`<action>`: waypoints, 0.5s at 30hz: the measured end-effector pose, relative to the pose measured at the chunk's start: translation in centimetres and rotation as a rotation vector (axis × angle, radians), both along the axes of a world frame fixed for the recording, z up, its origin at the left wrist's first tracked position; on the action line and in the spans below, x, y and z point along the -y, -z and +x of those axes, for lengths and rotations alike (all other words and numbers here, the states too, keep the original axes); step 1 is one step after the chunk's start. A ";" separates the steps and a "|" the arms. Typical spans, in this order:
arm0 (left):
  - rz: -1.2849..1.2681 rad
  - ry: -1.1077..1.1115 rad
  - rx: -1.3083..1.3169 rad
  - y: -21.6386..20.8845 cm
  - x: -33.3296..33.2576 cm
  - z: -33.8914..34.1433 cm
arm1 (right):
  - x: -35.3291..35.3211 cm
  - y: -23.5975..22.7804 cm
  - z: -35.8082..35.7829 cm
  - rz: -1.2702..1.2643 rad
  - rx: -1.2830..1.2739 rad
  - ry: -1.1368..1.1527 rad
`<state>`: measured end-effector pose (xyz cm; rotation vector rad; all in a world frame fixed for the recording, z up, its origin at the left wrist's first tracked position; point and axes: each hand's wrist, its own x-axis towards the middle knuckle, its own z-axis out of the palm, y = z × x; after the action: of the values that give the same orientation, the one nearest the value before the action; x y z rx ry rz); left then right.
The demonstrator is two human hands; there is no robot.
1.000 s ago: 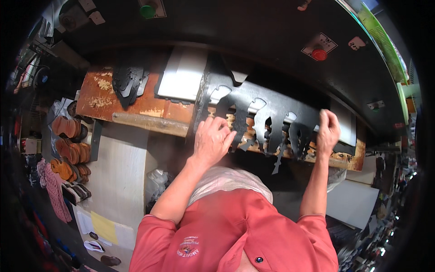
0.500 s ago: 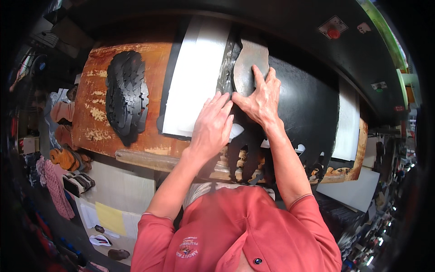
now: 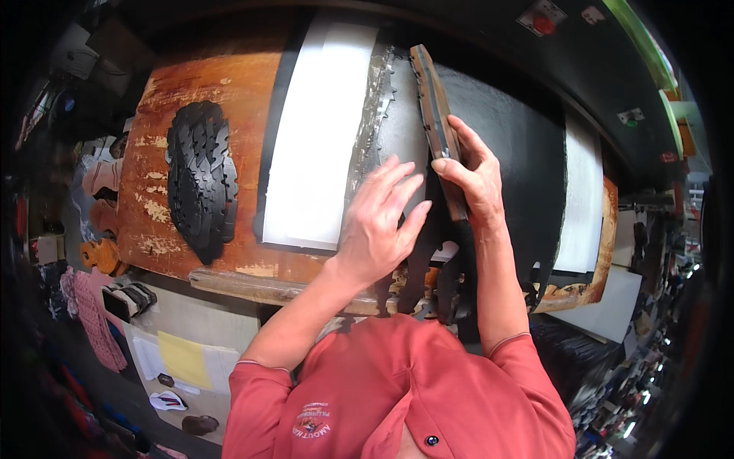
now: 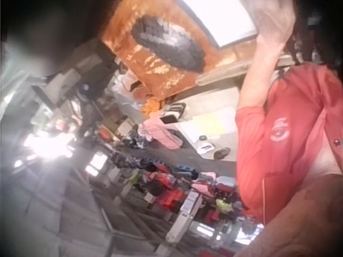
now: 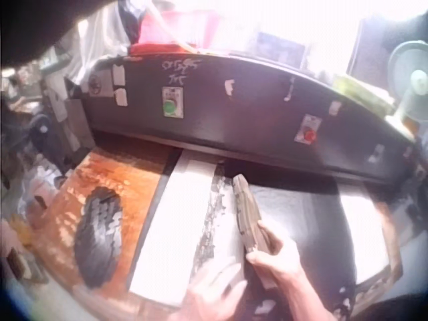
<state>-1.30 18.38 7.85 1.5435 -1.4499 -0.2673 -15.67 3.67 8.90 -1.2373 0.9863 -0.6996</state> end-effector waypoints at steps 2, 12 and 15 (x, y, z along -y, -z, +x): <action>0.134 -0.011 -0.272 0.4 1.5 -1.1 | 0.0 0.1 0.1 -0.014 0.008 -0.019; 0.108 -0.229 0.160 3.6 1.1 -0.4 | 1.9 1.6 -2.0 0.274 0.767 0.026; 0.127 -0.222 0.202 3.7 1.1 -0.3 | 2.6 1.0 -3.3 0.083 0.618 0.103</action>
<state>-1.62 17.30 4.12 1.8620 -1.4210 -0.0739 -18.93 1.04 7.95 -0.8187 0.5575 -1.0316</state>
